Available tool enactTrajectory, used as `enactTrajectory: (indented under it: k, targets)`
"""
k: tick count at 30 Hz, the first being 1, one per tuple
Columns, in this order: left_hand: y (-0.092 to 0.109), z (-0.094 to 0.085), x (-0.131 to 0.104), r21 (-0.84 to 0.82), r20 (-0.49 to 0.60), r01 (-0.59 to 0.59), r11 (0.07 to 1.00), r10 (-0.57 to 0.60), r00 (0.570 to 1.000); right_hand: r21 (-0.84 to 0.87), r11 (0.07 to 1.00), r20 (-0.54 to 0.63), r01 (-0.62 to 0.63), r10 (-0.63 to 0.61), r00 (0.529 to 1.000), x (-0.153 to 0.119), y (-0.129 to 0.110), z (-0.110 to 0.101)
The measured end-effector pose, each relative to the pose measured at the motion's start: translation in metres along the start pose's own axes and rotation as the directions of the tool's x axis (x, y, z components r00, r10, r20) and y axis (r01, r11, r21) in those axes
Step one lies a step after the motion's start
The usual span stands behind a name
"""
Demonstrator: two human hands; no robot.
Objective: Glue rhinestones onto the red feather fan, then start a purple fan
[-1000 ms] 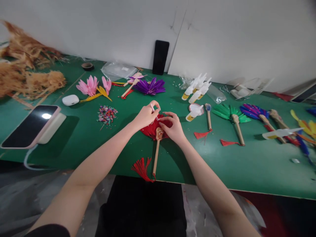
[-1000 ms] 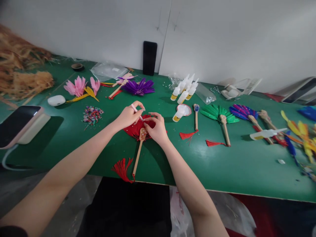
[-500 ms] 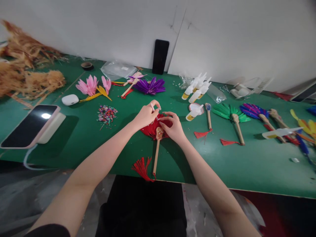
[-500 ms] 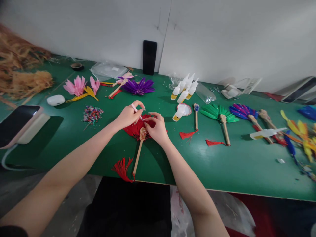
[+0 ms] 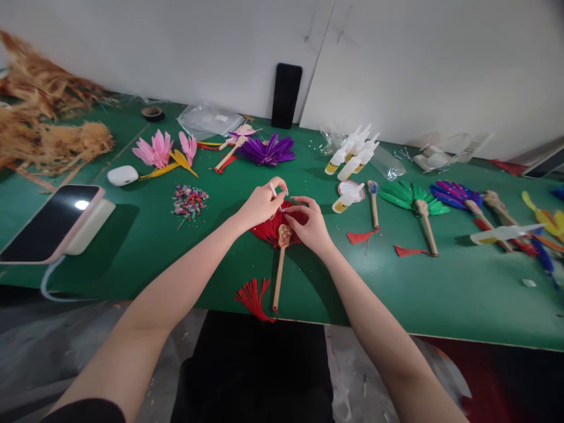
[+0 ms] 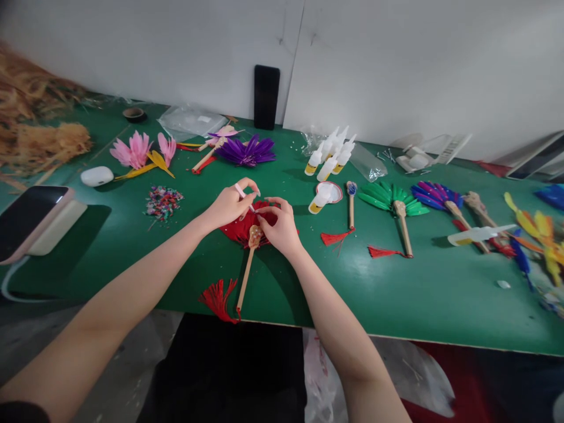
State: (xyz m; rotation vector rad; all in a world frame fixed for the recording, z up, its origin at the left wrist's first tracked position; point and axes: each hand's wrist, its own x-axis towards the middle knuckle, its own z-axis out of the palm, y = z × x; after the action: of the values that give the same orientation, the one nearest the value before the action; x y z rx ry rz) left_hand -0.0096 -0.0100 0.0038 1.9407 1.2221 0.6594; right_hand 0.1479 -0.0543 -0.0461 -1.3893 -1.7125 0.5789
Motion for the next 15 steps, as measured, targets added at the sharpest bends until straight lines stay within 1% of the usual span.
enactTrajectory:
  k: [7, 15]
  targets:
    - [-0.0014, 0.0013, 0.0004, -0.004, -0.011, 0.015, 1.0, -0.015, 1.0, -0.001, 1.0, 0.007, -0.004, 0.004, 1.0, -0.0001, -0.001, -0.0004]
    - [-0.0001, 0.0011, 0.0, -0.011, -0.017, 0.032, 0.999, -0.032, 0.999, 0.003, 1.0, -0.016, 0.006, -0.006, 1.0, -0.0003, -0.0034, -0.0016]
